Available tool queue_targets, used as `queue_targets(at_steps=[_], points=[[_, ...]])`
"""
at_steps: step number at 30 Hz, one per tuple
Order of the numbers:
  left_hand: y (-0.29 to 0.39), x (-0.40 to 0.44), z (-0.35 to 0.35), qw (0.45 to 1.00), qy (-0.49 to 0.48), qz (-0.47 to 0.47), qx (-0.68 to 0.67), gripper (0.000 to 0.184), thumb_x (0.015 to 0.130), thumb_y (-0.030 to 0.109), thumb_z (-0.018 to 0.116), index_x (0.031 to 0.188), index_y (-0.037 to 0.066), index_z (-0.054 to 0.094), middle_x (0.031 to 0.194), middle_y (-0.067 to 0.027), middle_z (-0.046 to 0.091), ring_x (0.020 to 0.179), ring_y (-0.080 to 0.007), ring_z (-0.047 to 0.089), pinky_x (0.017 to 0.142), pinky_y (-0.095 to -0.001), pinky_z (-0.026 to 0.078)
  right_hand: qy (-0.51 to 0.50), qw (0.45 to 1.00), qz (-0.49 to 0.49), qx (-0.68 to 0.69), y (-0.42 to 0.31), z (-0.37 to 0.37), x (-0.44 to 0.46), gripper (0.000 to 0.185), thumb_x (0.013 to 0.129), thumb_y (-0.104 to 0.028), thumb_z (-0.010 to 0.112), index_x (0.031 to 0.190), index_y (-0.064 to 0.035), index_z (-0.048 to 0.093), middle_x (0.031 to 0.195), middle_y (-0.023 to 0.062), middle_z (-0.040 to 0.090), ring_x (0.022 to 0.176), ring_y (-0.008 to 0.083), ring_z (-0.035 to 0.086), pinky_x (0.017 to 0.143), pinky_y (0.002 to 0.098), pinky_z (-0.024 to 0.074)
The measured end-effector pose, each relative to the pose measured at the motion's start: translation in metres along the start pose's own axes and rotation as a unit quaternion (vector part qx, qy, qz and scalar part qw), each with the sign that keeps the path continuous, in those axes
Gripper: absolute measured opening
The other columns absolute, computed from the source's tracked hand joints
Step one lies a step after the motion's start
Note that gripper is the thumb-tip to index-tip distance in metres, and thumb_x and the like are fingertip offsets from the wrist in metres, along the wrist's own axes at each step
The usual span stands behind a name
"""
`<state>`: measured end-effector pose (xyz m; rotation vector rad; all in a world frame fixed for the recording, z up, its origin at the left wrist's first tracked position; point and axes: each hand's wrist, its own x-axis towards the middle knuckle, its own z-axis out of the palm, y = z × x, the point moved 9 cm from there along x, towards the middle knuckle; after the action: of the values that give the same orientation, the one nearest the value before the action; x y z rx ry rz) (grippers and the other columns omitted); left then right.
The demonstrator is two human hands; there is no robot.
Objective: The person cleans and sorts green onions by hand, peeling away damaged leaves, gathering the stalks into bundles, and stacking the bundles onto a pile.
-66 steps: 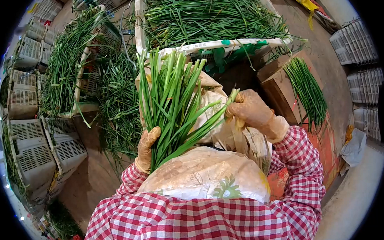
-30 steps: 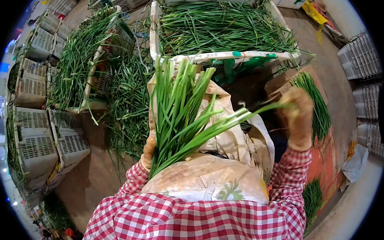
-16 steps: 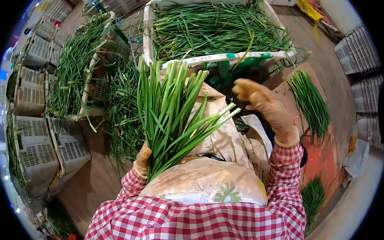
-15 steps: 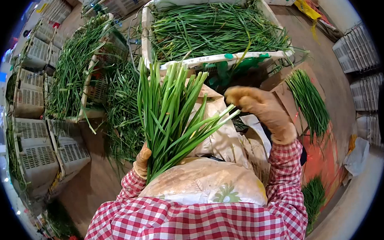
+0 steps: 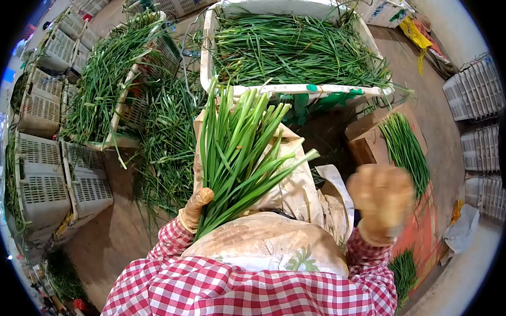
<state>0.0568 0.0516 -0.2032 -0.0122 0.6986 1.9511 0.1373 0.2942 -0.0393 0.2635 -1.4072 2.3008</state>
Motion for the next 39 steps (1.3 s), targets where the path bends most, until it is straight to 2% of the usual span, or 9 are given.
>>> queue_targets(at_steps=[2, 4, 8, 15, 24, 28, 33, 35, 39], points=[[-0.001, -0.003, -0.012, 1.000, 0.010, 0.002, 0.003, 0.065, 0.078, 0.028, 0.072, 0.129, -0.001, 0.045, 0.123, -0.0142, 0.056, 0.108, -0.0242, 0.057, 0.099, -0.0384, 0.044, -0.019, 0.992, -0.016, 0.123, -0.018, -0.031, -0.007, 0.016, 0.085, -0.003, 0.048, 0.085, -0.0044, 0.063, 0.071, 0.0036, 0.058, 0.062, 0.0138, 0.053, 0.054, 0.0302, 0.0445], [0.001, -0.002, -0.011, 1.000, 0.001, -0.004, -0.011, 0.064, 0.078, 0.027, 0.072, 0.129, -0.002, 0.046, 0.123, -0.0139, 0.056, 0.110, -0.0240, 0.057, 0.099, -0.0391, 0.044, 0.088, 0.976, 0.156, -0.120, 0.014, -0.089, -0.037, 0.015, 0.087, -0.006, 0.049, 0.092, -0.0019, 0.062, 0.076, 0.0046, 0.060, 0.066, 0.0137, 0.056, 0.053, 0.0265, 0.0463], [0.013, 0.003, 0.010, 0.999, 0.023, 0.042, 0.015, 0.068, 0.079, 0.020, 0.070, 0.136, 0.002, 0.038, 0.108, -0.0080, 0.061, 0.097, -0.0200, 0.060, 0.093, -0.0363, 0.046, -0.054, 0.838, 0.476, -0.259, 0.160, -0.115, -0.079, 0.060, 0.089, -0.047, 0.056, 0.125, 0.0006, 0.051, 0.112, 0.0093, 0.063, 0.099, 0.0154, 0.060, 0.081, 0.0289, 0.0484], [0.007, 0.017, -0.005, 0.998, 0.022, 0.020, 0.055, 0.082, 0.080, 0.009, 0.064, 0.146, 0.013, 0.015, 0.120, -0.0092, 0.054, 0.103, -0.0191, 0.056, 0.093, -0.0343, 0.045, 0.086, 0.916, 0.377, 0.104, 0.184, -0.030, -0.026, 0.047, 0.091, -0.041, 0.055, 0.114, 0.0004, 0.059, 0.104, 0.0057, 0.063, 0.096, 0.0132, 0.057, 0.079, 0.0268, 0.0469], [-0.002, 0.042, -0.022, 0.997, -0.051, -0.015, -0.054, 0.063, 0.087, 0.038, 0.060, 0.136, 0.006, 0.040, 0.132, -0.0107, 0.050, 0.115, -0.0214, 0.053, 0.101, -0.0370, 0.042, 0.102, 0.933, 0.333, 0.092, 0.175, -0.022, -0.008, 0.028, 0.095, -0.028, 0.052, 0.106, -0.0038, 0.063, 0.095, 0.0035, 0.065, 0.085, 0.0108, 0.060, 0.076, 0.0244, 0.0476], [0.007, 0.048, 0.023, 0.994, -0.098, 0.022, -0.039, 0.093, 0.075, 0.066, 0.057, 0.144, 0.012, 0.026, 0.145, -0.0136, 0.033, 0.132, -0.0339, 0.032, 0.110, -0.0506, 0.026, 0.202, 0.935, 0.286, 0.064, 0.146, -0.058, -0.007, 0.036, 0.096, -0.034, 0.046, 0.094, -0.0023, 0.063, 0.090, 0.0095, 0.064, 0.087, 0.0187, 0.062, 0.081, 0.0313, 0.0506], [0.012, 0.031, 0.003, 0.987, -0.150, -0.056, 0.023, 0.090, 0.077, 0.052, 0.066, 0.141, 0.001, 0.028, 0.140, -0.0231, 0.036, 0.106, -0.0365, 0.058, 0.079, -0.0345, 0.055, 0.381, 0.916, -0.018, -0.125, 0.020, -0.153, 0.018, 0.043, 0.094, -0.044, 0.046, 0.095, -0.0042, 0.062, 0.086, 0.0103, 0.063, 0.075, 0.0157, 0.061, 0.063, 0.0252, 0.0525], [0.017, 0.029, 0.001, 0.994, -0.097, -0.055, 0.015, 0.075, 0.075, 0.020, 0.066, 0.137, -0.003, 0.031, 0.129, -0.0282, 0.046, 0.086, -0.0366, 0.065, 0.065, -0.0297, 0.057, 0.348, 0.908, 0.008, -0.236, 0.009, -0.163, 0.023, 0.044, 0.094, -0.045, 0.047, 0.096, -0.0042, 0.062, 0.083, 0.0088, 0.063, 0.070, 0.0132, 0.059, 0.060, 0.0225, 0.0504], [0.011, 0.029, 0.017, 0.989, -0.094, -0.091, 0.068, 0.072, 0.076, 0.013, 0.062, 0.139, -0.002, 0.030, 0.126, -0.0264, 0.050, 0.081, -0.0320, 0.067, 0.063, -0.0292, 0.056, 0.149, 0.932, 0.218, -0.248, 0.085, -0.079, 0.046, 0.052, 0.090, -0.040, 0.057, 0.126, -0.0029, 0.048, 0.079, 0.0033, 0.063, 0.047, 0.0020, 0.043, 0.038, 0.0162, 0.0320]])
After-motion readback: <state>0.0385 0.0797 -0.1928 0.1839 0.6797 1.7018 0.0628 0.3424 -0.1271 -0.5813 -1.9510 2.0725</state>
